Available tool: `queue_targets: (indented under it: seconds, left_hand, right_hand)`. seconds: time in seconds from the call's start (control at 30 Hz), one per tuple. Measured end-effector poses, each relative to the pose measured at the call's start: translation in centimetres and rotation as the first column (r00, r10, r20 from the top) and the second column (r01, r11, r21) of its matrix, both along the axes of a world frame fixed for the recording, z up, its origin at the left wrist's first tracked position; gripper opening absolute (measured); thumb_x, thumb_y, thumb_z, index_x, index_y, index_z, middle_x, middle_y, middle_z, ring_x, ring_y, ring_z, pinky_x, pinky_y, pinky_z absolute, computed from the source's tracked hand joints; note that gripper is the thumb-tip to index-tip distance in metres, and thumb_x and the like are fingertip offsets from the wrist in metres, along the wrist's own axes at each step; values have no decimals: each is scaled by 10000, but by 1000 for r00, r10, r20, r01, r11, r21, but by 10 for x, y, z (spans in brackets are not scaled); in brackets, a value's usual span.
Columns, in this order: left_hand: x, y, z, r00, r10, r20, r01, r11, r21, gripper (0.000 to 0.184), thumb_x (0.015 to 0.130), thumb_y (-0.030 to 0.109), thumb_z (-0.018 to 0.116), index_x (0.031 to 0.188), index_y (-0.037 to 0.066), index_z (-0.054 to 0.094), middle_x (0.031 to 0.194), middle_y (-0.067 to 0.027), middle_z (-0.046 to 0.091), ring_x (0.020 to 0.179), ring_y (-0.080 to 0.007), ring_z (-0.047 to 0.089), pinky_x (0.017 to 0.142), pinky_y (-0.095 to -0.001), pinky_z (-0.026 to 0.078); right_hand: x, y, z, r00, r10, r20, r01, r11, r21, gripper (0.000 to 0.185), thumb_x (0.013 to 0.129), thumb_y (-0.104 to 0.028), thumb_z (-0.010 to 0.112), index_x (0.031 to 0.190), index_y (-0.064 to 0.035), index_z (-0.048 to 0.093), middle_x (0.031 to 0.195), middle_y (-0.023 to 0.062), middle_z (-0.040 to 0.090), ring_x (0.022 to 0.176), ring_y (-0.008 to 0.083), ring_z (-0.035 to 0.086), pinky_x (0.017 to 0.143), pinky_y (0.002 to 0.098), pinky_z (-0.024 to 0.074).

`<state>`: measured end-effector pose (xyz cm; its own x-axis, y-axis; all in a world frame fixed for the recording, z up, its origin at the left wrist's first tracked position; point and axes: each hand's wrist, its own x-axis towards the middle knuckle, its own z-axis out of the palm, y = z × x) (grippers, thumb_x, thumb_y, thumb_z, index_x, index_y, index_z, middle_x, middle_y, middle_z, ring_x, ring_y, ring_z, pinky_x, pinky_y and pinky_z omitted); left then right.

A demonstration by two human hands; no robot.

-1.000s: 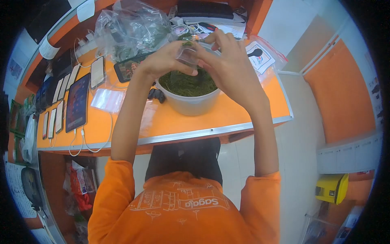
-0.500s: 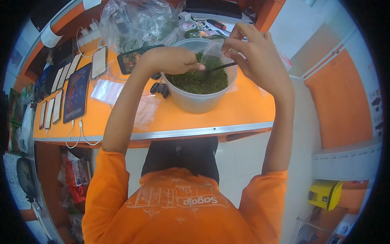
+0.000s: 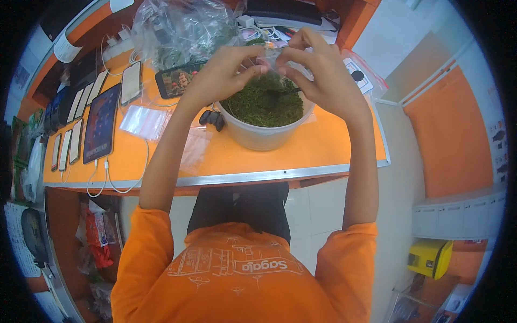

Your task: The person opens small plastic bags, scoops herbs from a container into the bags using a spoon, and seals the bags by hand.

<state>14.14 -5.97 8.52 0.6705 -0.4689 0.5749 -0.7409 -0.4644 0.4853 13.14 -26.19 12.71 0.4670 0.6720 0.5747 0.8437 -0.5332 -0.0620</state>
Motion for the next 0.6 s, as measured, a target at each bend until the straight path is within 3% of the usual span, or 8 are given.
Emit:
queue_targets:
  seconds: [0.07,0.17,0.23,0.33,0.43,0.53,0.6]
  left_hand:
    - [2,1,-1,999,-41,27,42,997,-68,195,815,166,590,895,-6,541,727,-134,605,695,-260,593,647,-340,462]
    - [3,4,-6,995,54,86,-58,997,45,159,820,136,568,906,6,536,737,-163,576,667,-305,560,622,-362,432]
    - [2,6,-7,984,40,173,-43,999,10,142,820,114,555,898,0,527,728,-176,553,656,-330,536,604,-371,413]
    - [1,11,-9,981,77,179,-68,996,-55,122,825,96,537,884,-8,515,728,-181,545,654,-352,522,597,-375,404]
    - [-2,14,-5,978,115,176,-105,992,-66,110,827,82,524,874,-15,503,743,-184,555,669,-362,527,604,-374,410]
    - [-5,18,-5,978,135,158,-125,989,-75,91,824,57,508,871,-20,496,770,-186,563,691,-366,530,616,-373,414]
    - [-7,20,-5,984,134,115,-128,990,-57,77,817,33,497,869,-22,492,787,-188,564,705,-366,529,626,-371,415]
  right_hand:
    - [1,4,-2,998,34,-44,-33,999,24,170,764,-187,642,889,-85,590,902,70,491,867,240,519,710,359,398]
    - [7,3,-7,985,55,-164,-44,997,70,211,792,-248,627,885,-65,581,903,73,506,834,224,539,703,347,407]
    - [9,-2,-7,961,38,-273,-19,997,72,234,805,-270,616,880,-52,573,898,76,517,811,211,551,700,336,413]
    - [8,-5,-6,971,26,-237,-14,999,50,257,813,-279,609,860,-32,556,798,93,526,756,192,556,653,337,414]
    - [2,-6,-1,908,-231,-349,264,963,47,197,846,-222,559,850,-25,548,705,107,517,699,203,551,608,346,405]
    - [2,-5,-12,976,-63,-208,88,989,115,104,857,-130,505,867,-32,539,651,115,510,645,229,536,584,359,394]
    - [-9,-2,-8,944,-57,-325,92,991,93,87,842,-79,495,910,-50,542,713,118,535,668,243,537,615,360,404]
